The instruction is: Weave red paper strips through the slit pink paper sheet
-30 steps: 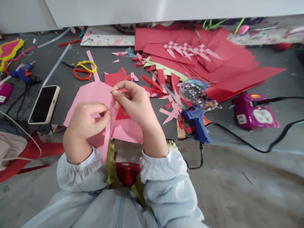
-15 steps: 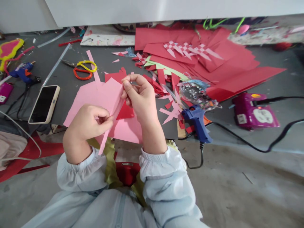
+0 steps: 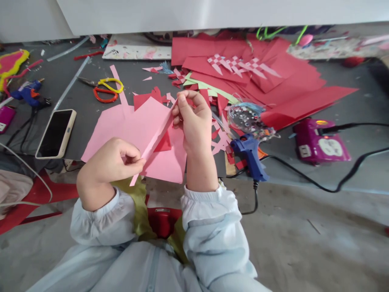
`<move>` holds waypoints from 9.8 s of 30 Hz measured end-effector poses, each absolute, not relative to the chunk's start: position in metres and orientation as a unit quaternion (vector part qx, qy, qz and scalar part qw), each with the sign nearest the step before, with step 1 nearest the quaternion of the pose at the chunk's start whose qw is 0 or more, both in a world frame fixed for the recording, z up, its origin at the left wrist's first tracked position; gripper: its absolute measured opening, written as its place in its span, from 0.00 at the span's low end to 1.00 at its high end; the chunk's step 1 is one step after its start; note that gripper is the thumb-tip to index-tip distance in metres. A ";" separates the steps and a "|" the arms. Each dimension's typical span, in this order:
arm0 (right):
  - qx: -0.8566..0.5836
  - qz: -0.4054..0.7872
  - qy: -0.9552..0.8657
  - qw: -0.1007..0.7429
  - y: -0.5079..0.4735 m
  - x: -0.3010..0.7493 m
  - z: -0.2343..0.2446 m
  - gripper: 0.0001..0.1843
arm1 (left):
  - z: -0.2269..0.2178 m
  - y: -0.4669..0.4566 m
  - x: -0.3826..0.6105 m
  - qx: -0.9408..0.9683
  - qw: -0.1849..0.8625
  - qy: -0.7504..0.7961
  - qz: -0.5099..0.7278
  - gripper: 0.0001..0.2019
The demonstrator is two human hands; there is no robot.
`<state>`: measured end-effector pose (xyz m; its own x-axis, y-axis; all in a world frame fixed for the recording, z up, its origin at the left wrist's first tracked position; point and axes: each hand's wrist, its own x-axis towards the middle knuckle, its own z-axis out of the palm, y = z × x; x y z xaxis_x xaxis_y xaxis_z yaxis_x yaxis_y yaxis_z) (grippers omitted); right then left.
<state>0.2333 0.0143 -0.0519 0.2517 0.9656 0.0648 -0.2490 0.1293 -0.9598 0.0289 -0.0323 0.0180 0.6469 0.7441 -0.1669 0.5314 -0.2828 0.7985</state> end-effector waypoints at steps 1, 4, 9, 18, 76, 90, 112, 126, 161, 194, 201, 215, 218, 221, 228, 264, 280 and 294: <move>-0.465 0.477 -0.383 0.640 0.014 0.232 -0.050 0.18 | 0.018 -0.032 0.029 0.793 0.440 0.403 0.122 0.19; -0.487 0.483 -0.361 0.631 0.011 0.227 -0.042 0.18 | 0.017 -0.030 0.030 0.799 0.427 0.408 0.115 0.19; -0.498 0.489 -0.379 0.608 0.009 0.222 -0.038 0.20 | 0.013 -0.028 0.030 0.809 0.417 0.409 0.069 0.19; -0.479 0.521 -0.373 0.599 0.004 0.225 -0.032 0.19 | 0.009 -0.027 0.039 0.810 0.409 0.418 0.023 0.18; -0.413 0.430 -0.561 0.574 -0.025 0.225 -0.010 0.17 | -0.013 -0.014 0.068 0.744 0.143 0.453 0.469 0.11; -0.389 0.491 -0.562 0.540 -0.022 0.228 -0.012 0.21 | -0.012 -0.014 0.067 0.742 0.156 0.438 0.484 0.11; -0.369 0.514 -0.559 0.536 -0.022 0.227 -0.017 0.24 | -0.015 -0.009 0.064 0.733 0.114 0.459 0.488 0.17; -0.363 0.523 -0.561 0.529 -0.023 0.228 -0.016 0.24 | -0.016 -0.008 0.062 0.725 0.090 0.471 0.494 0.17; -0.360 0.524 -0.548 0.544 -0.021 0.218 -0.023 0.20 | -0.024 0.009 0.051 0.677 0.162 0.388 0.604 0.15; -0.354 0.530 -0.564 0.525 -0.020 0.220 -0.023 0.16 | -0.022 0.007 0.053 0.659 0.149 0.389 0.626 0.09; -0.350 0.522 -0.554 0.546 -0.019 0.217 -0.024 0.18 | -0.022 0.007 0.053 0.656 0.143 0.406 0.620 0.15; -0.343 0.526 -0.549 0.552 -0.019 0.218 -0.026 0.16 | -0.024 0.010 0.051 0.653 0.138 0.377 0.641 0.11; -0.353 0.540 -0.548 0.533 -0.020 0.219 -0.025 0.16 | -0.024 0.010 0.050 0.655 0.137 0.370 0.645 0.12; -0.358 0.543 -0.550 0.525 -0.021 0.219 -0.024 0.16 | -0.023 0.010 0.049 0.652 0.133 0.377 0.644 0.10; -0.351 0.531 -0.552 0.539 -0.020 0.217 -0.026 0.16 | -0.025 0.012 0.046 0.656 0.133 0.378 0.640 0.09; -0.332 0.487 -0.567 0.575 -0.020 0.216 -0.027 0.17 | -0.014 0.002 0.048 0.634 0.123 0.440 0.624 0.15; -0.333 0.499 -0.579 0.552 -0.021 0.216 -0.026 0.11 | -0.017 0.005 0.047 0.626 0.103 0.409 0.656 0.18; -0.334 0.536 -0.555 0.542 -0.020 0.215 -0.028 0.18 | -0.011 -0.001 0.047 0.607 0.123 0.453 0.640 0.14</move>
